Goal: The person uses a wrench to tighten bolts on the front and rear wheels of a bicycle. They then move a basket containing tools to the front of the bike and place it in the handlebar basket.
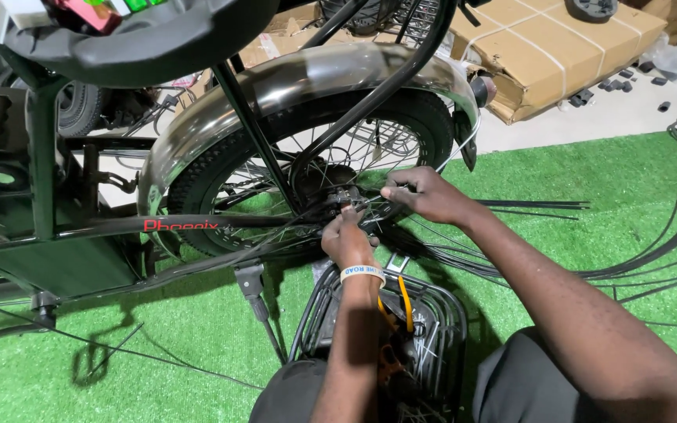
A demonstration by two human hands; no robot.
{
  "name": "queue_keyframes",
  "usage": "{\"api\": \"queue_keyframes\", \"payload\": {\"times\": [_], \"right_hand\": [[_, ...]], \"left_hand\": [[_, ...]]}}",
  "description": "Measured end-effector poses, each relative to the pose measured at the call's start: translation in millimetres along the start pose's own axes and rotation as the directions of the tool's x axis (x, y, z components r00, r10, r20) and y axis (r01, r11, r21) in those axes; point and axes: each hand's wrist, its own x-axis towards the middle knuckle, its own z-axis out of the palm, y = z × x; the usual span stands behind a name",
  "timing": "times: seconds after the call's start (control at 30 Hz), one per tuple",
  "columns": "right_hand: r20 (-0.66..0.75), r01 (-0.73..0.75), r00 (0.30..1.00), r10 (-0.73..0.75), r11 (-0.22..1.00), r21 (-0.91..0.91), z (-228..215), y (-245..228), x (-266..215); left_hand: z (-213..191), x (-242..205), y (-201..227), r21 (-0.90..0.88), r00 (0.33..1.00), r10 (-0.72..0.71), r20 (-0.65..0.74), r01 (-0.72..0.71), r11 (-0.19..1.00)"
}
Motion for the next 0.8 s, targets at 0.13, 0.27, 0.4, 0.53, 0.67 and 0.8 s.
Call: {"api": "queue_keyframes", "payload": {"times": [0.13, 0.27, 0.4, 0.53, 0.67, 0.8], "right_hand": [[-0.014, 0.051, 0.999, -0.052, 0.997, -0.062, 2.1, 3.5, -0.8], [-0.024, 0.218, 0.972, -0.233, 0.938, -0.271, 1.0, 6.5, 2.2], [-0.018, 0.378, 0.905, -0.424, 0.825, -0.420, 3.1, 6.2, 6.1], [-0.023, 0.283, 0.953, -0.303, 0.913, -0.292, 5.0, 2.4, 1.2], [-0.137, 0.213, 0.959, -0.248, 0.950, -0.227, 17.5, 20.9, -0.8], [-0.442, 0.082, 0.886, -0.141, 0.985, -0.149, 35.4, 19.5, -12.6]], "left_hand": [[-0.3, -3.3, 5.3, 0.006, 1.000, 0.003, 0.009, -0.003, 1.000], [-2.1, -0.9, 3.7, -0.006, 1.000, -0.012, 0.014, 0.012, 1.000], [-3.7, 0.4, 4.1, -0.011, 0.999, -0.025, 0.042, 0.026, 1.000], [-3.7, -5.4, 8.4, -0.009, 0.999, -0.023, 0.046, 0.024, 1.000], [-7.8, -5.3, 8.3, -0.036, 0.997, -0.020, 0.069, 0.023, 0.999], [-7.3, 1.5, 0.7, -0.065, 0.997, 0.006, 0.075, -0.001, 0.998]]}}
